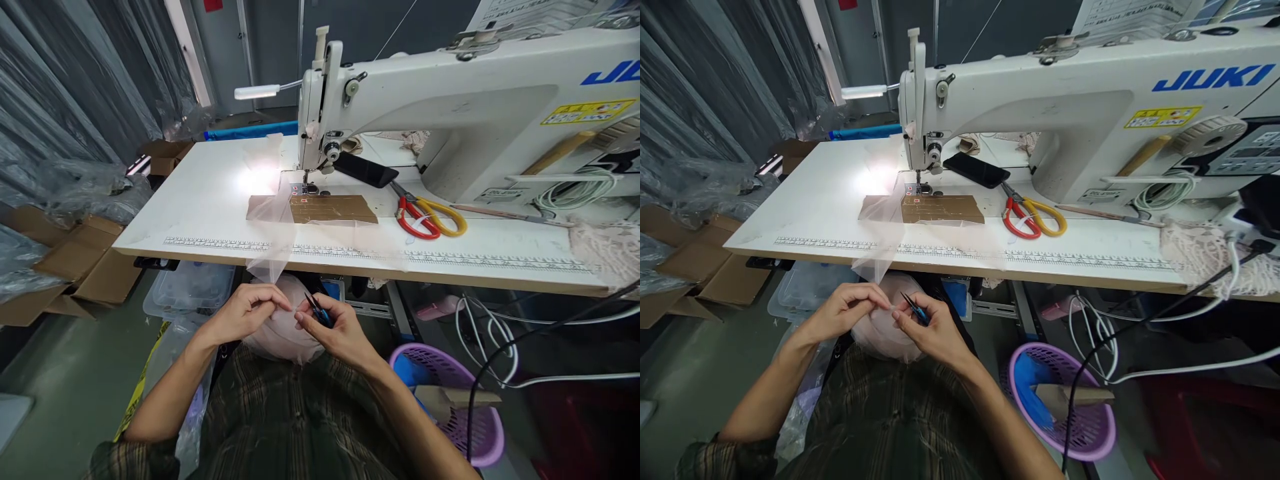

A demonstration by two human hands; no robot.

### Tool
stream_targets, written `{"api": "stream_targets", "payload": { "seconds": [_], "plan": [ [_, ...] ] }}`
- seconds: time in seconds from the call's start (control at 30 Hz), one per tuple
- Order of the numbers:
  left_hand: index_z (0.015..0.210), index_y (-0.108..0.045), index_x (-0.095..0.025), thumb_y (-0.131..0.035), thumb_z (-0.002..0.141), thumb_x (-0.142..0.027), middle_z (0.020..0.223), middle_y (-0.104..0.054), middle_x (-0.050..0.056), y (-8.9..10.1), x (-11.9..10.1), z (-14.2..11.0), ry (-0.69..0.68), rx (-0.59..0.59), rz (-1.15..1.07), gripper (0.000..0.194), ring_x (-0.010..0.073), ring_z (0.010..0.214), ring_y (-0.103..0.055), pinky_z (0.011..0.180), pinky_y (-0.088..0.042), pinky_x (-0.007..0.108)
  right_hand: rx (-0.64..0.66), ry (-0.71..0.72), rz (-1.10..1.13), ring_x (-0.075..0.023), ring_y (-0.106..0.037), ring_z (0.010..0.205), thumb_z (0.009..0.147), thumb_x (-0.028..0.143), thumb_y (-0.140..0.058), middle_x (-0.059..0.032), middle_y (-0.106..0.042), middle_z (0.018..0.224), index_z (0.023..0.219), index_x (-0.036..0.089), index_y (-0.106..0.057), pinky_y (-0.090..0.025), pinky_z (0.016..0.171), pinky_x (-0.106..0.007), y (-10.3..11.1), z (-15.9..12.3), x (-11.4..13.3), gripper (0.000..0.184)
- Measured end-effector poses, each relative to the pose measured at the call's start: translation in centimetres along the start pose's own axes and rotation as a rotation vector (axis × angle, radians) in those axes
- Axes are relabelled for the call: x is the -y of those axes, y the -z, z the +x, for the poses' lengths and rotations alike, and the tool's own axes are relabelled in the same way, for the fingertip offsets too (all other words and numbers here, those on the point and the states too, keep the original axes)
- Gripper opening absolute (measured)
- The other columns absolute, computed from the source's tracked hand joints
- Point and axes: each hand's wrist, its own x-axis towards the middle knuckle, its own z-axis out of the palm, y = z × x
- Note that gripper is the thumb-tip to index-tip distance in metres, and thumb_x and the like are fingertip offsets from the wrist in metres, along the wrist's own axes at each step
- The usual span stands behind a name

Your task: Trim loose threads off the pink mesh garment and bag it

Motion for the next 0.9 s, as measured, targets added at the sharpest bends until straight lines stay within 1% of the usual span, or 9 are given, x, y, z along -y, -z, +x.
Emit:
{"api": "stream_targets", "payload": {
  "seconds": [0.07, 0.13, 0.27, 0.33, 0.43, 0.5, 0.6, 0.73, 0.9],
  "plan": [
    [0.086, -0.070, -0.015, -0.048, 0.084, -0.015, 0.084, -0.071, 0.006, -0.1, 0.1, -0.1, 0.079, -0.030, -0.011, 0.023, 0.0128, 0.068, -0.060, 0.061, -0.046, 0.023, 0.003, 0.001, 0.012, -0.0109, -0.050, 0.055, 0.076, 0.047, -0.066, -0.0008, -0.061, 0.062, 0.072, 0.017, -0.062, -0.043, 0.051, -0.023, -0.1, 0.0, 0.0, 0.031],
    [0.087, -0.070, -0.015, -0.055, 0.082, -0.020, 0.084, -0.071, 0.005, -0.3, 0.1, -0.2, 0.132, -0.054, -0.020, 0.016, 0.0137, 0.070, -0.060, 0.062, -0.046, 0.023, 0.012, -0.010, 0.009, -0.0102, -0.047, 0.053, 0.076, 0.047, -0.066, 0.0004, -0.058, 0.061, 0.073, 0.017, -0.061, -0.041, 0.050, -0.022, -0.1, -0.1, 0.0, 0.030],
    [0.079, -0.068, -0.015, -0.068, 0.075, -0.026, 0.072, -0.067, 0.002, -0.9, 0.1, -0.2, 0.219, -0.140, -0.050, 0.012, 0.0111, 0.063, -0.054, 0.058, -0.042, 0.023, 0.009, 0.029, -0.053, -0.0099, -0.044, 0.054, 0.080, 0.048, -0.062, 0.0015, -0.054, 0.063, 0.075, 0.017, -0.061, -0.038, 0.049, -0.022, -0.1, -0.3, -0.4, 0.032],
    [0.076, -0.065, -0.015, -0.070, 0.074, -0.026, 0.068, -0.063, 0.000, -1.2, 0.1, -0.1, 0.250, -0.177, -0.088, 0.013, 0.0090, 0.058, -0.048, 0.055, -0.038, 0.021, 0.015, 0.050, -0.110, -0.0109, -0.045, 0.055, 0.087, 0.051, -0.052, 0.0007, -0.054, 0.064, 0.077, 0.018, -0.061, -0.037, 0.049, -0.022, -0.1, -0.6, -0.7, 0.036],
    [0.075, -0.058, -0.015, -0.072, 0.071, -0.027, 0.067, -0.061, -0.002, -1.3, 0.1, -0.1, 0.290, -0.210, -0.167, 0.018, 0.0065, 0.053, -0.042, 0.052, -0.033, 0.020, 0.022, 0.048, -0.196, -0.0128, -0.046, 0.055, 0.096, 0.053, -0.028, 0.0007, -0.048, 0.058, 0.073, 0.018, -0.060, -0.035, 0.050, -0.023, -0.2, -0.8, -1.0, 0.053],
    [0.077, -0.053, -0.016, -0.073, 0.070, -0.027, 0.069, -0.061, -0.003, -1.2, 0.1, -0.1, 0.316, -0.212, -0.232, 0.024, 0.0058, 0.052, -0.043, 0.052, -0.033, 0.020, 0.005, 0.061, -0.243, -0.0136, -0.047, 0.055, 0.098, 0.054, -0.022, 0.0008, -0.047, 0.056, 0.069, 0.019, -0.057, -0.035, 0.051, -0.024, -0.5, -0.9, -1.2, 0.058],
    [0.083, -0.048, -0.018, -0.073, 0.070, -0.027, 0.072, -0.062, -0.003, -1.2, 0.2, -0.1, 0.308, -0.199, -0.287, 0.029, 0.0065, 0.055, -0.048, 0.056, -0.036, 0.021, -0.012, 0.102, -0.298, -0.0130, -0.047, 0.054, 0.097, 0.054, -0.024, 0.0008, -0.050, 0.058, 0.064, 0.019, -0.052, -0.035, 0.052, -0.025, -0.9, -0.8, -1.3, 0.056],
    [0.087, -0.047, -0.018, -0.070, 0.072, -0.022, 0.073, -0.060, -0.003, -1.2, 0.4, -0.1, 0.270, -0.180, -0.243, 0.028, 0.0068, 0.059, -0.048, 0.058, -0.035, 0.021, -0.002, 0.146, -0.368, -0.0121, -0.047, 0.051, 0.098, 0.050, -0.026, 0.0010, -0.053, 0.058, 0.064, 0.020, -0.050, -0.034, 0.051, -0.024, -1.1, -0.7, -1.3, 0.052],
    [0.087, -0.046, -0.018, -0.067, 0.074, -0.020, 0.075, -0.060, -0.002, -1.0, 0.2, -0.1, 0.307, -0.151, -0.203, 0.025, 0.0068, 0.059, -0.044, 0.059, -0.034, 0.021, -0.013, 0.226, -0.502, -0.0120, -0.049, 0.051, 0.100, 0.044, -0.025, 0.0001, -0.056, 0.058, 0.066, 0.020, -0.050, -0.036, 0.052, -0.023, -0.9, -0.6, -1.0, 0.048]
  ]
}}
